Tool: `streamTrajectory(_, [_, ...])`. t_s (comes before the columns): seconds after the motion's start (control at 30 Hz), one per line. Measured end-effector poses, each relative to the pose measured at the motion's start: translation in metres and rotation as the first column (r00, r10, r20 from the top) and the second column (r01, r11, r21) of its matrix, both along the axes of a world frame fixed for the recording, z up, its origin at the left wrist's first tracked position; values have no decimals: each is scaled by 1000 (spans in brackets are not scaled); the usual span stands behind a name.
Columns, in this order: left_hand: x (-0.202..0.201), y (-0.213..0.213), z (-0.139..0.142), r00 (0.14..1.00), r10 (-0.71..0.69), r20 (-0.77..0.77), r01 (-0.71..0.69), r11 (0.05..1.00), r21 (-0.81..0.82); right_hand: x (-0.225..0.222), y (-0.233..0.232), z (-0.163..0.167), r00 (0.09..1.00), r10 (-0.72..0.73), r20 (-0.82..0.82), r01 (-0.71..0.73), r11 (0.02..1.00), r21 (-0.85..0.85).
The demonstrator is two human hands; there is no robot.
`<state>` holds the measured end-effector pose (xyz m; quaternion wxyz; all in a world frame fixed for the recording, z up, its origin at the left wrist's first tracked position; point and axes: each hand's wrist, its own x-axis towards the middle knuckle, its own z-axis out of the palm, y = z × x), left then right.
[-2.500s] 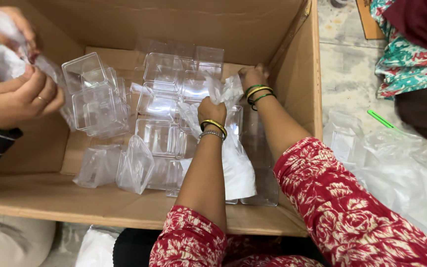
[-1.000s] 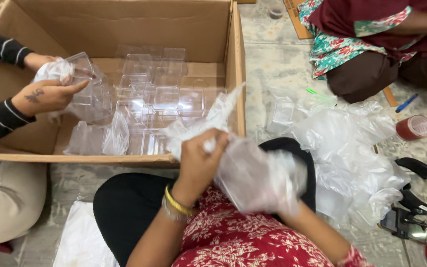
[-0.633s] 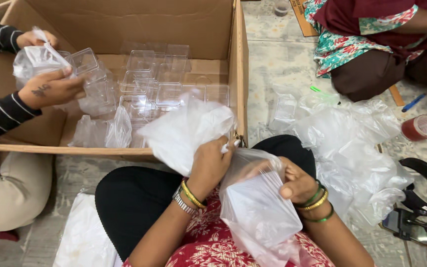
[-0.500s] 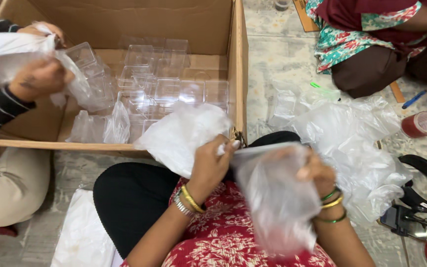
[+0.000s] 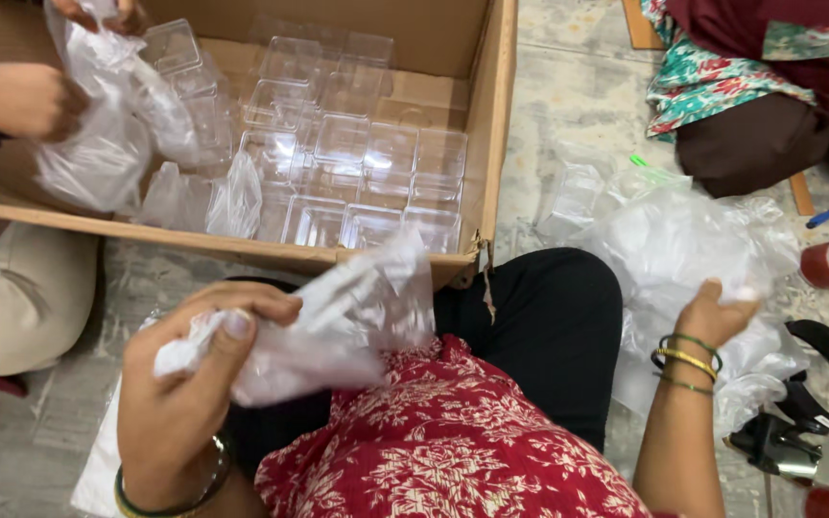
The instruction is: The person sits on the floor and packs small clear plastic boxes into thin plastic bags, twisting the bags closed, and places the bagged containers into a large cardboard box alongside other bagged containers. Another person nearby handles containers in the same box.
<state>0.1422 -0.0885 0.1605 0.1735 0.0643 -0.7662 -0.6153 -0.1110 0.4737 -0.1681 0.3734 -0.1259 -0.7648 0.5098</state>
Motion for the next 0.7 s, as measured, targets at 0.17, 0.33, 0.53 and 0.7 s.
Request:
streamTrajectory(0.17, [-19,-4,-33,999,-31,42,20,974,226,-1,-26,33,907,-398,139,280,815,507])
streamTrajectory(0.33, [-39,14,-75,994,-82,79,54,949,310,18,-165,131,916,380,-129,-388,920,-49])
streamTrajectory(0.53, [-75,48,-94,997,-64,-46,76,929,363,91,-329,196,145,988,52,-988,148,-49])
streamTrajectory(0.7, [-66,21,-96,998,13,-65,30,788,614,90,-365,215,245,965,95,-860,262,-437])
